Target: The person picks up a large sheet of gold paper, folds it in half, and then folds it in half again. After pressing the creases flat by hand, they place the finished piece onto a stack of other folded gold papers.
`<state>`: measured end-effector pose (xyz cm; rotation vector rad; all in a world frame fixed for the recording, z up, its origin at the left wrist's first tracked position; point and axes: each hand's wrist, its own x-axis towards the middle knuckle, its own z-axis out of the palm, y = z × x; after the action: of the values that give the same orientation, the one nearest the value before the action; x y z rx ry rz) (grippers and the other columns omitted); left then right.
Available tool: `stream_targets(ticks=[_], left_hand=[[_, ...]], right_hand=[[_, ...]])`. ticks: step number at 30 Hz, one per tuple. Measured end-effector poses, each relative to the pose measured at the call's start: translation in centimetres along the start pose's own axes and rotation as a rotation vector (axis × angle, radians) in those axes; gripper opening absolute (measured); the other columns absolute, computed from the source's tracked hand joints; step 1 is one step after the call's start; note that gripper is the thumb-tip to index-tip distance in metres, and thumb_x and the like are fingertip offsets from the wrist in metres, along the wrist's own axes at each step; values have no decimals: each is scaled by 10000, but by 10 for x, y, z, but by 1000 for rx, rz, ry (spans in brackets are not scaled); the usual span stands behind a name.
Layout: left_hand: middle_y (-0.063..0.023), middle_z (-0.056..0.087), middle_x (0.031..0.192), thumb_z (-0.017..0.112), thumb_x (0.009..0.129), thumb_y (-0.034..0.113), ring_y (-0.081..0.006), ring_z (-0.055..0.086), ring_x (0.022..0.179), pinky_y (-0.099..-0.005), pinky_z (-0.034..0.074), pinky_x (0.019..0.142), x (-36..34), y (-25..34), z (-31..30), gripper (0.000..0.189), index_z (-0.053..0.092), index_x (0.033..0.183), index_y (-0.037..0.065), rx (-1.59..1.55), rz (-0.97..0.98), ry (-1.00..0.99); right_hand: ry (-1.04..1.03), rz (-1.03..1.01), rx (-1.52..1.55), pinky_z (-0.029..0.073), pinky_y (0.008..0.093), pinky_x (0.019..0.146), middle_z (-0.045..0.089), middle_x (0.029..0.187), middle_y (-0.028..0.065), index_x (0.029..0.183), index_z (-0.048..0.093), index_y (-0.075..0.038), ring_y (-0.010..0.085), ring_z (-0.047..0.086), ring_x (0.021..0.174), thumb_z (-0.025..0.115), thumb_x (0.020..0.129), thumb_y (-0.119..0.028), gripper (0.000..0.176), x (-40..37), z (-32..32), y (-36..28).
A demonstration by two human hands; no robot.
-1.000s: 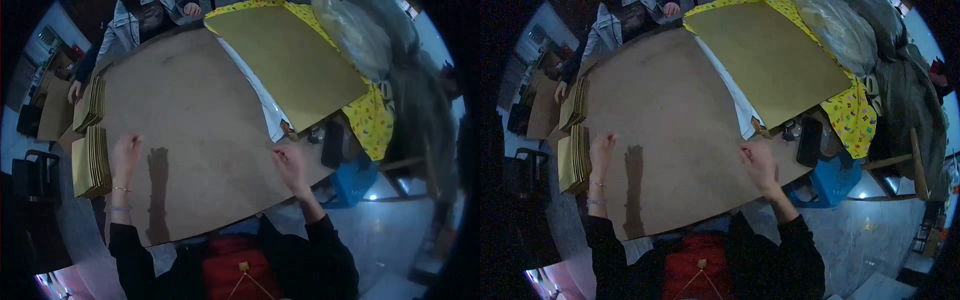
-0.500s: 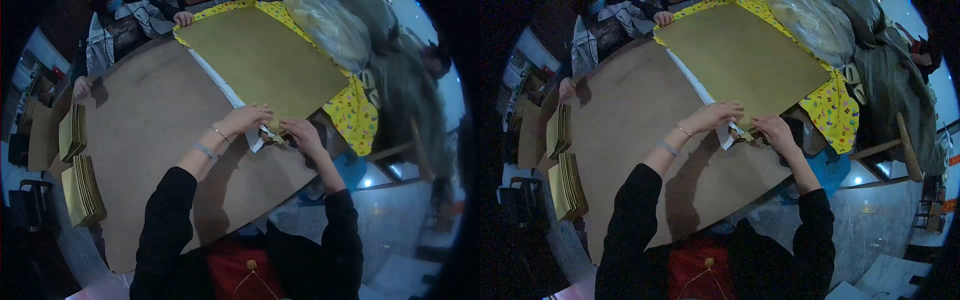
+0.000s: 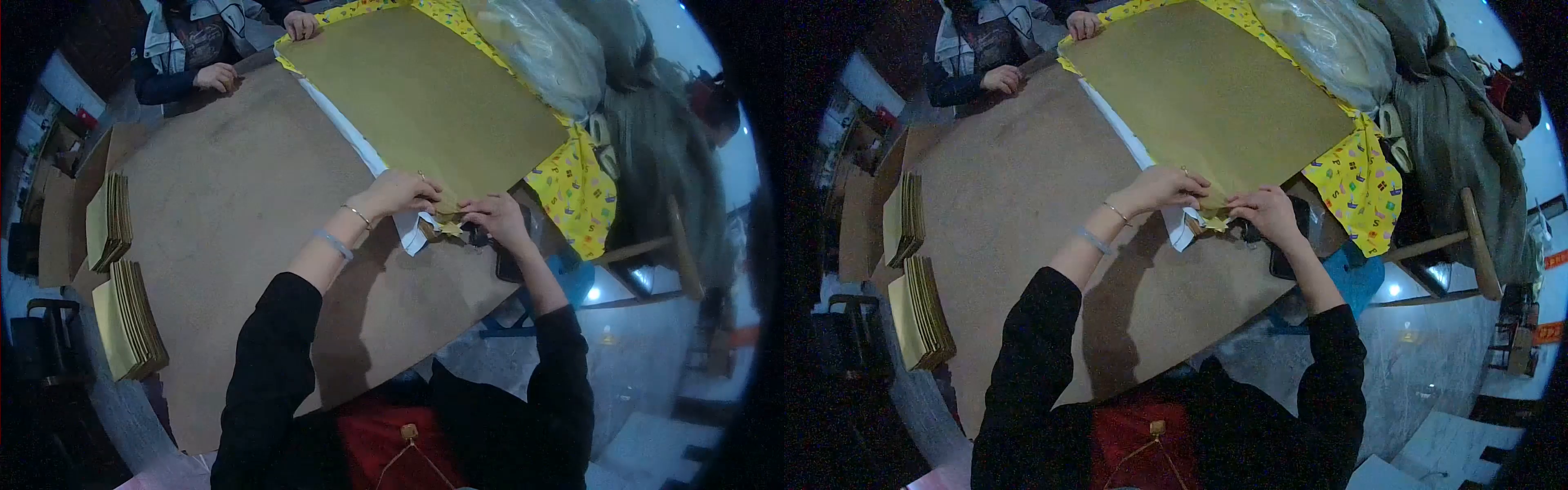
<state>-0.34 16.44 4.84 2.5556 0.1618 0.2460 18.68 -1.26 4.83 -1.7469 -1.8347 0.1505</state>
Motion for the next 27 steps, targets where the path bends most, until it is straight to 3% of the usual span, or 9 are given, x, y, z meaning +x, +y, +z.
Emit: stream_targets(ticks=[3, 5, 8, 10, 14, 16, 20, 22, 27], left_hand=[[-1, 668, 1009, 660, 788, 293, -240, 642, 876, -377, 510, 718, 1, 3, 6, 219, 689, 983, 199, 30, 24, 90], [-14, 673, 875, 632, 804, 241, -255, 644, 805, -386, 507, 668, 0, 1, 12, 130, 666, 922, 198, 111, 46, 171], [43, 655, 1029, 650, 797, 236, -228, 641, 813, -350, 517, 625, -5, 7, 10, 160, 652, 950, 192, 149, 101, 151], [38, 649, 1018, 636, 804, 229, -226, 641, 802, -349, 518, 623, -6, 6, 12, 148, 645, 946, 188, 139, 185, 208], [-3, 662, 947, 596, 845, 245, -247, 650, 745, -376, 508, 566, -8, 11, 18, 124, 622, 937, 167, 180, 81, 250], [-70, 661, 826, 558, 866, 247, -272, 643, 731, -391, 499, 567, -6, 12, 23, 115, 599, 902, 146, 89, -157, 301], [-73, 667, 815, 516, 917, 352, -285, 643, 727, -396, 492, 592, 1, 5, 26, 221, 619, 956, 161, 40, -244, 348], [-71, 666, 811, 512, 920, 354, -287, 641, 727, -390, 488, 610, 2, 8, 25, 228, 615, 964, 156, 29, -290, 314], [-62, 668, 808, 529, 911, 358, -272, 647, 734, -384, 494, 620, -2, 11, 24, 231, 621, 973, 155, -25, -300, 308]], right_hand=[[4, -29, -21, 451, 332, 827, 706, 893, -3, 832, 723, -110, 199, 626, 830, 720, 729, -203, 139, 0, 4, 2], [75, 128, 122, 461, 344, 799, 691, 884, 35, 927, 698, -97, 219, 622, 810, 752, 708, -180, 240, -5, 11, 2], [133, 269, 239, 468, 345, 773, 677, 888, 63, 991, 671, -86, 229, 620, 809, 769, 701, -158, 315, -11, 14, 0], [158, 331, 285, 470, 340, 762, 670, 897, 72, 1008, 657, -80, 229, 619, 818, 771, 703, -148, 333, -10, 15, -1], [162, 375, 440, 466, 375, 788, 623, 972, 100, 1054, 623, -93, 272, 582, 941, 757, 718, -149, 367, -9, 16, -1], [293, -82, -77, 454, 407, 806, 580, 1035, 88, 1069, 618, -102, 293, 557, 949, 738, 723, -157, 371, -11, 13, -2], [97, -157, -382, 407, 363, 778, 554, 979, 50, 980, 687, -161, 249, 542, 882, 708, 734, -176, 247, -19, 2, -11], [141, -233, -369, 383, 343, 764, 561, 912, 21, 928, 710, -189, 219, 542, 835, 697, 737, -190, 192, -16, 7, -7], [103, -161, -161, 401, 352, 736, 578, 761, 11, 808, 721, -137, 219, 553, 780, 726, 699, -176, 117, -6, 6, 2]])
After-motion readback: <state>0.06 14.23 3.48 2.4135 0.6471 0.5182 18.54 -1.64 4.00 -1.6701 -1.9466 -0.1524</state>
